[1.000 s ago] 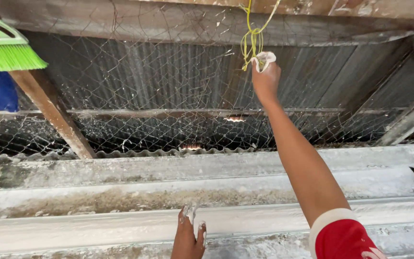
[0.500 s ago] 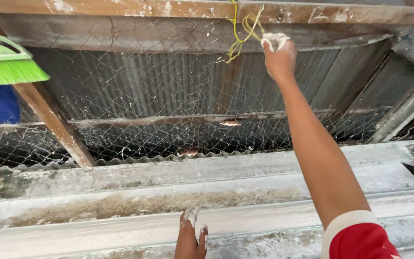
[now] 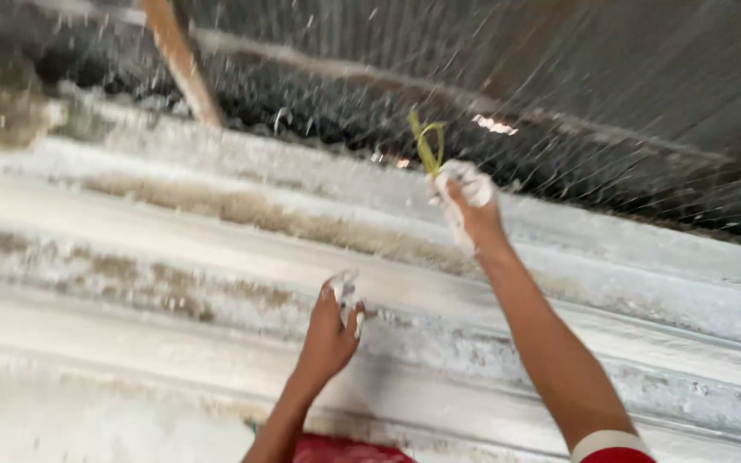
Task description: Applying and smoothing a plaster or gypsum mixture into a long mold to create decorative architectural moldings.
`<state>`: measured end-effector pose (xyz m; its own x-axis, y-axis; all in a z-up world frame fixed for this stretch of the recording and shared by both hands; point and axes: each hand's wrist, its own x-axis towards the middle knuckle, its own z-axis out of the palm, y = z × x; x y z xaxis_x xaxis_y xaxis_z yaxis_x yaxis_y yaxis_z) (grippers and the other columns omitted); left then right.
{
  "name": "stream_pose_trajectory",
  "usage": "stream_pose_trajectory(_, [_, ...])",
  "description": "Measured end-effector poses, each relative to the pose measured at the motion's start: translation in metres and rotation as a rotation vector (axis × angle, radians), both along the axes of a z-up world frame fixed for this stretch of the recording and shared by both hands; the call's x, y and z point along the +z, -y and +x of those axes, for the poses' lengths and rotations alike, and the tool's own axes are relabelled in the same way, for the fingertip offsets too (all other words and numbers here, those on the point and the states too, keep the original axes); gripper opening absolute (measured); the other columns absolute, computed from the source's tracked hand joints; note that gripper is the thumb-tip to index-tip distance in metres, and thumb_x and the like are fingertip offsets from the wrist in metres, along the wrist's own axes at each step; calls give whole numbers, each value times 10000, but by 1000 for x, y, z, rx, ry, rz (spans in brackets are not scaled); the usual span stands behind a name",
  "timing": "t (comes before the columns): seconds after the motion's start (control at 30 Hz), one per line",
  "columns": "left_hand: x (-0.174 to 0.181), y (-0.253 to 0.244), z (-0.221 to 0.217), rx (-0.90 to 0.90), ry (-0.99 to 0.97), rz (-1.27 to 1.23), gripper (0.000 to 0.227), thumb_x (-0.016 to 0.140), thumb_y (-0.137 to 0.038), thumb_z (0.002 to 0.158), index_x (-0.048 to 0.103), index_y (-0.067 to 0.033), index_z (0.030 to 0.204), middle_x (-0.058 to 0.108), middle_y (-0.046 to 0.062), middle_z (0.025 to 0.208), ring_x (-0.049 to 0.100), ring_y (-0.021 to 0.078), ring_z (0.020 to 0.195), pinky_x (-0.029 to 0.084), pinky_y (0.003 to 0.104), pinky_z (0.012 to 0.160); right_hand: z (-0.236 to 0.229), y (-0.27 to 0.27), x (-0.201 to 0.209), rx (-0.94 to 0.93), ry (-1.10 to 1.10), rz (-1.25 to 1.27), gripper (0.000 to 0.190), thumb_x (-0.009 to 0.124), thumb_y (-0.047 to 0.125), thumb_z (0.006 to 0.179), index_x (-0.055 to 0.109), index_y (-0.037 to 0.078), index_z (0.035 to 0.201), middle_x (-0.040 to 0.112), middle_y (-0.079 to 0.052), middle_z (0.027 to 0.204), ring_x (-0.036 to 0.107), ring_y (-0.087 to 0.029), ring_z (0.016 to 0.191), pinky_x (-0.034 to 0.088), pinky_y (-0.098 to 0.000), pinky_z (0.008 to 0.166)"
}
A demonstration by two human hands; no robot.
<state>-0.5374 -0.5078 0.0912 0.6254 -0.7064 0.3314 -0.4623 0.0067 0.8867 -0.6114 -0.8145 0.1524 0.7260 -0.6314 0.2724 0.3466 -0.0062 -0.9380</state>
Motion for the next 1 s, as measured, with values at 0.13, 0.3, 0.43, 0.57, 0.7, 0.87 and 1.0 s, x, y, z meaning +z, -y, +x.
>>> stream_pose_trajectory(0.13, [5,-41,14,86,-390,128,407,565,-119,996,512,-13,1385,660,212,1157,693,333,998,587,390,877,-10,-134,-143,87,-468,102,304,677,202,993,627,36,1243,738,-62,1136,707,-134,1019,569,-283,858])
stream_pose_trajectory(0.3, [-73,-91,28,110,-514,14,374,541,-151,1006,536,27,1335,705,161,1132,717,248,980,565,349,798,-8,-227,-199,119,-661,368,356,703,272,962,666,66,1250,730,-11,1101,674,-99,940,545,-268,776])
stream_pose_trajectory(0.43, [-96,-135,44,203,-556,-45,289,555,-163,1060,567,49,1257,727,147,1094,683,219,973,522,330,860,16,-262,-222,90,-741,462,349,727,265,949,643,58,1218,731,-40,1059,680,-141,871,542,-296,693])
stream_pose_trajectory(0.57, [-77,-189,84,371,-749,-4,295,583,-216,1078,642,74,1074,655,153,873,547,179,794,483,338,730,66,-318,-218,151,-739,445,344,732,254,935,646,68,1211,731,-35,1058,682,-139,878,546,-299,706])
stream_pose_trajectory(0.7, [-60,-254,140,511,-683,-173,150,659,-104,967,673,34,1025,741,60,908,649,95,830,534,287,759,131,-389,-217,179,-720,443,339,736,243,922,649,78,1205,731,-31,1056,684,-137,884,549,-302,719])
stream_pose_trajectory(0.87, [-87,-335,226,507,-757,-284,105,651,-40,975,658,39,1044,728,57,925,663,99,858,543,280,767,220,-485,-215,196,-676,459,336,742,230,905,653,90,1197,732,-25,1054,687,-134,892,553,-306,736])
stream_pose_trajectory(1.0, [-89,-381,288,553,-756,-381,86,618,7,1019,627,60,1086,721,109,952,678,156,870,560,307,763,288,-530,-198,243,-649,449,335,746,219,891,656,100,1191,732,-21,1053,690,-133,899,556,-309,749])
